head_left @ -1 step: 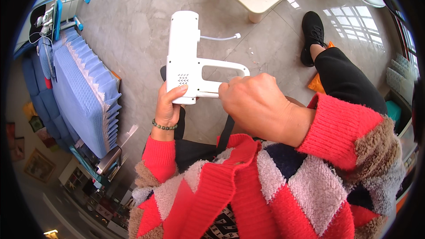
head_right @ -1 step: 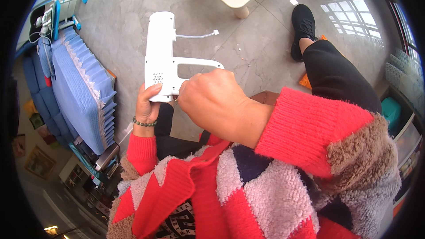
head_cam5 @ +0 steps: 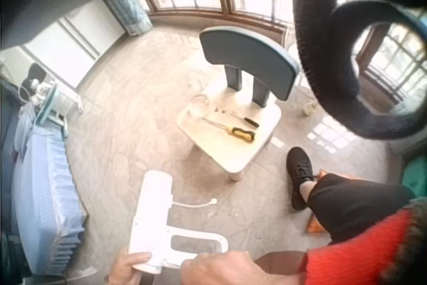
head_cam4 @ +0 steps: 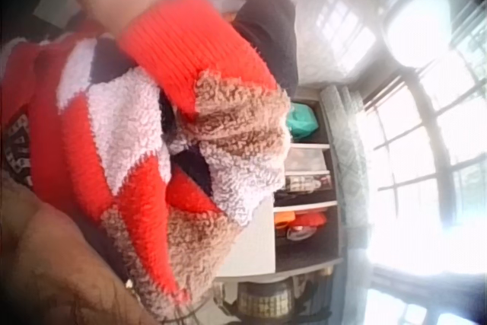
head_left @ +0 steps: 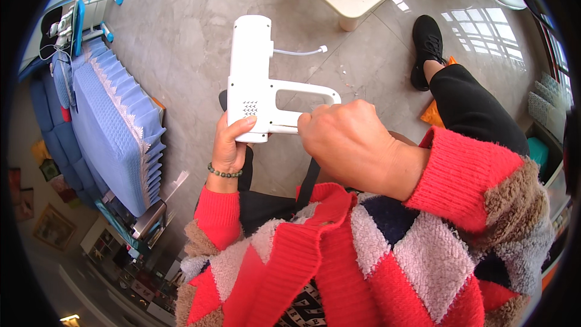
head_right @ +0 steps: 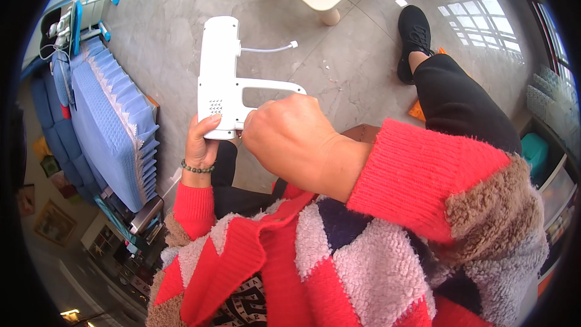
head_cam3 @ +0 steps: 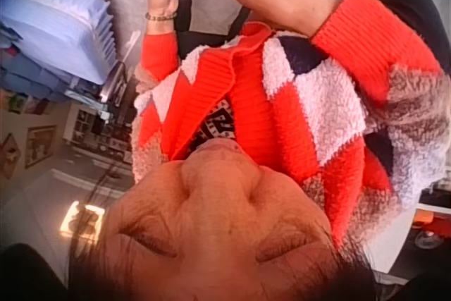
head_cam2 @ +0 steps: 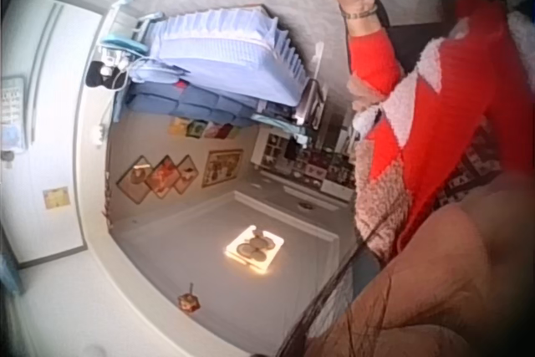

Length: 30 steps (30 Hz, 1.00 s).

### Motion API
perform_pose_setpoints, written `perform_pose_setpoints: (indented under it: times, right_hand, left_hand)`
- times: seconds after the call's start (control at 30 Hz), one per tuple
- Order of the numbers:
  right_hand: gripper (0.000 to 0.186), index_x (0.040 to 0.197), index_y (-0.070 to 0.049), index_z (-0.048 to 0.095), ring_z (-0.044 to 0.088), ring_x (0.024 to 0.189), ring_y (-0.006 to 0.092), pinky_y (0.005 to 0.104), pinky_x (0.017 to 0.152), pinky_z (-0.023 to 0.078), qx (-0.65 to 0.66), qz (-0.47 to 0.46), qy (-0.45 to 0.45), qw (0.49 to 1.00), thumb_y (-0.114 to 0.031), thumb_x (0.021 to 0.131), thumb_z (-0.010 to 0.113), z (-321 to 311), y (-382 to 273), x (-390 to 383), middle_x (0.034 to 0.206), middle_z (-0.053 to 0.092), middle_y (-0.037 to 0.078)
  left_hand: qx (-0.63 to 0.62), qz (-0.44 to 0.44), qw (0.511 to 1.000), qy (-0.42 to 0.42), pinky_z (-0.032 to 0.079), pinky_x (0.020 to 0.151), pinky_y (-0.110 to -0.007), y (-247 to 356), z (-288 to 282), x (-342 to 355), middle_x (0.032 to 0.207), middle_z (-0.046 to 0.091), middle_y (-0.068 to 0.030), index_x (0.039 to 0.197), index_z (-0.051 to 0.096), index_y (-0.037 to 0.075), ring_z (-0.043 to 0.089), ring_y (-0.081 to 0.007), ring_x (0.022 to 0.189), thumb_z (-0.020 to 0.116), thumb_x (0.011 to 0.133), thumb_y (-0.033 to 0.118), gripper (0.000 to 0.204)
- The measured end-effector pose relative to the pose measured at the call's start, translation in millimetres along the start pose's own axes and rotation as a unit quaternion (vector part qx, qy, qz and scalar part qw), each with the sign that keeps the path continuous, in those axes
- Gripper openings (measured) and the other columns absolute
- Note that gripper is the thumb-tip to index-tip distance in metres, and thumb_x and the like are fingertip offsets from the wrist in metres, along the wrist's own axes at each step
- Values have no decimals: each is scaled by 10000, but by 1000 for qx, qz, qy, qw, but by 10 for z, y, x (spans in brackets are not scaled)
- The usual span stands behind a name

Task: The person uses a small screwdriver to remove multiple screws from a white handheld appliance, then removes the top cap and continues unscrewing the body. The person works on the device while seated on the floor.

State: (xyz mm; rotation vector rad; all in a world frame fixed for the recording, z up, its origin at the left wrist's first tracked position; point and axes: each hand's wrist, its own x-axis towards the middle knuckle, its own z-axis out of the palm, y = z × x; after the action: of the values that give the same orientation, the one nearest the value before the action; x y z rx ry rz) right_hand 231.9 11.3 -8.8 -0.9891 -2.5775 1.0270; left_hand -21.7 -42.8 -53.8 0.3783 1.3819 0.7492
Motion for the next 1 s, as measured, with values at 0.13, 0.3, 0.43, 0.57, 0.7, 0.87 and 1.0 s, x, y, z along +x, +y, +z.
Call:
perform_pose_setpoints:
  times: [0.13,0.3,0.43,0.57,0.7,0.87,1.0]
  right_hand:
    - [81,661,-85,686,676,621,246,371,507,517,-14,0,-2,1000,-123,712,636,25,-1,15,669,656,87]
    - [76,668,-104,700,680,618,224,357,484,495,-42,-18,-27,999,-134,710,644,4,-13,40,658,662,67]
    - [50,722,-59,644,678,614,241,362,486,505,-55,-24,-85,995,-102,696,648,-13,-45,74,668,655,96]
    - [90,756,-35,617,677,603,242,368,492,518,-61,-45,-137,988,-97,699,649,18,-72,88,665,653,99]
    - [45,703,-102,704,688,628,195,342,471,499,-104,-58,-85,989,-120,702,663,91,-52,42,654,661,27]
    - [129,755,-52,567,671,571,259,394,486,521,-114,-68,-107,985,-144,724,651,211,48,49,602,632,88]
    - [140,773,-33,579,658,557,305,432,474,503,-33,-12,-97,995,-160,794,633,295,118,32,596,626,125]
  left_hand:
    - [1,5,1000,4,569,713,-327,7,44,-3,1005,669,-147,1207,523,-83,678,-217,841,671,812,156,486]
    - [-2,7,1000,14,568,733,-325,40,135,-15,1035,661,-140,1222,519,-71,671,-209,865,679,804,134,492]
    - [28,32,999,21,533,788,-303,32,233,-2,1064,647,-114,1233,519,-53,645,-186,919,704,782,102,511]
    - [96,59,993,42,496,829,-283,19,336,-43,1061,637,-90,1213,526,-46,618,-159,949,734,756,74,517]
    - [93,70,992,41,498,817,-280,34,398,-61,1043,635,-86,1189,531,-44,614,-147,927,744,746,61,503]
    - [84,90,991,52,505,783,-275,16,370,-75,1018,635,-86,1140,537,-40,616,-141,889,753,735,56,470]
    - [134,138,978,79,511,769,-279,-54,354,-92,1014,631,-91,1117,531,-35,615,-143,893,761,724,50,464]
